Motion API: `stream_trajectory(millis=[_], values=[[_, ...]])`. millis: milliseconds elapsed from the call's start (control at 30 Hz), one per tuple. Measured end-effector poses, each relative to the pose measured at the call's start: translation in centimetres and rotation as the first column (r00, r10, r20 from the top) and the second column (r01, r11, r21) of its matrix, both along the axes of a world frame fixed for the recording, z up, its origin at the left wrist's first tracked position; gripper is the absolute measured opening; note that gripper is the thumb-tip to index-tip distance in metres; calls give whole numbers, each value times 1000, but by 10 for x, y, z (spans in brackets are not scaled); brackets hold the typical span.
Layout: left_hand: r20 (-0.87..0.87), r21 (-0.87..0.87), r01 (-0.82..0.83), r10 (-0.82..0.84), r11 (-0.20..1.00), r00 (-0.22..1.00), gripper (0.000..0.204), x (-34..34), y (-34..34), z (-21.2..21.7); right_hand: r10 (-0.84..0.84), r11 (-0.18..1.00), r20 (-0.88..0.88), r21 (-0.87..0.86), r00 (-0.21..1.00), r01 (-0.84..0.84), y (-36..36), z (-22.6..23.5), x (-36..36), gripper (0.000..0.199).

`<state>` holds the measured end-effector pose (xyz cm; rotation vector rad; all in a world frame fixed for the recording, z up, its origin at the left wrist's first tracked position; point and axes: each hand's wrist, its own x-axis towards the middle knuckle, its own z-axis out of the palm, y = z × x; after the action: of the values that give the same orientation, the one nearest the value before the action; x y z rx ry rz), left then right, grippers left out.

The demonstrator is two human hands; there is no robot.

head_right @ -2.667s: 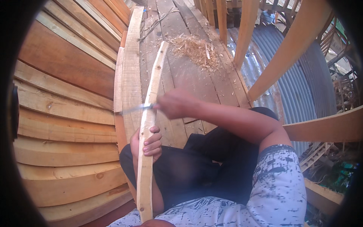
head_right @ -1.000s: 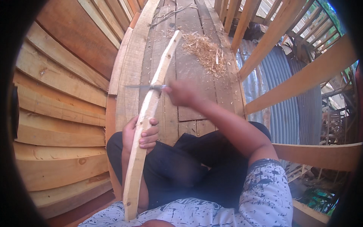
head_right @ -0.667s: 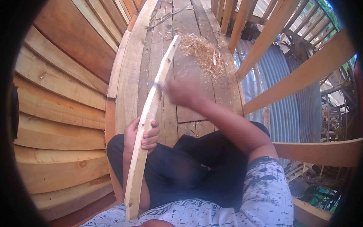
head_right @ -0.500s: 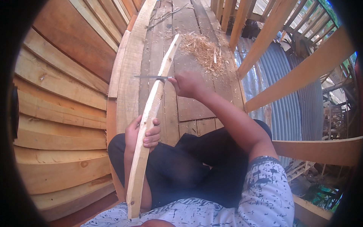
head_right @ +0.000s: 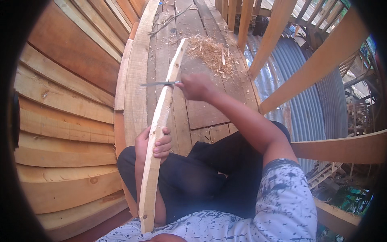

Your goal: The person sits on a wooden floor and uses a knife to shave and smooth a long, thin piece of wood. They hold the wood with their left hand and repeatedly scrape the surface with the knife in their right hand, creating wood shavings.

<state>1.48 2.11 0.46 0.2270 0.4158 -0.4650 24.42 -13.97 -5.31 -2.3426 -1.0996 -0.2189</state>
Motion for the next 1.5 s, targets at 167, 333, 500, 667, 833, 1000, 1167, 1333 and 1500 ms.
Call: stream_trajectory(millis=[167,333,500,667,833,1000,1167,1333,1500], values=[[16,24,-22,21,999,1000,42,-5,2,3,182,983,-1,16,983,-182,7,3,-22,32],[54,11,9,-9,1000,998,43,-4,3,-1,136,991,7,-6,991,-136,4,-4,-17,36],[40,42,10,-11,999,999,45,1,0,0,-44,999,-154,0,987,44,8,-3,-20,27],[41,56,28,-31,998,999,46,-2,-1,-2,15,999,-55,-32,998,-17,-2,-1,-1,21],[48,76,65,-69,995,996,47,-4,2,-5,145,989,-30,27,989,-144,-1,-8,-13,24],[70,33,70,-72,997,995,47,-7,4,-5,252,965,-6,79,968,-251,1,-5,-21,24],[31,123,63,-67,990,997,48,-7,1,-4,-48,998,-41,35,998,49,0,-11,11,22],[29,105,68,-71,992,997,47,-7,0,-1,56,997,10,46,998,-56,-2,-15,8,23],[62,103,83,-89,991,994,48,-5,-3,0,198,979,55,47,979,-200,-7,-16,7,24]])
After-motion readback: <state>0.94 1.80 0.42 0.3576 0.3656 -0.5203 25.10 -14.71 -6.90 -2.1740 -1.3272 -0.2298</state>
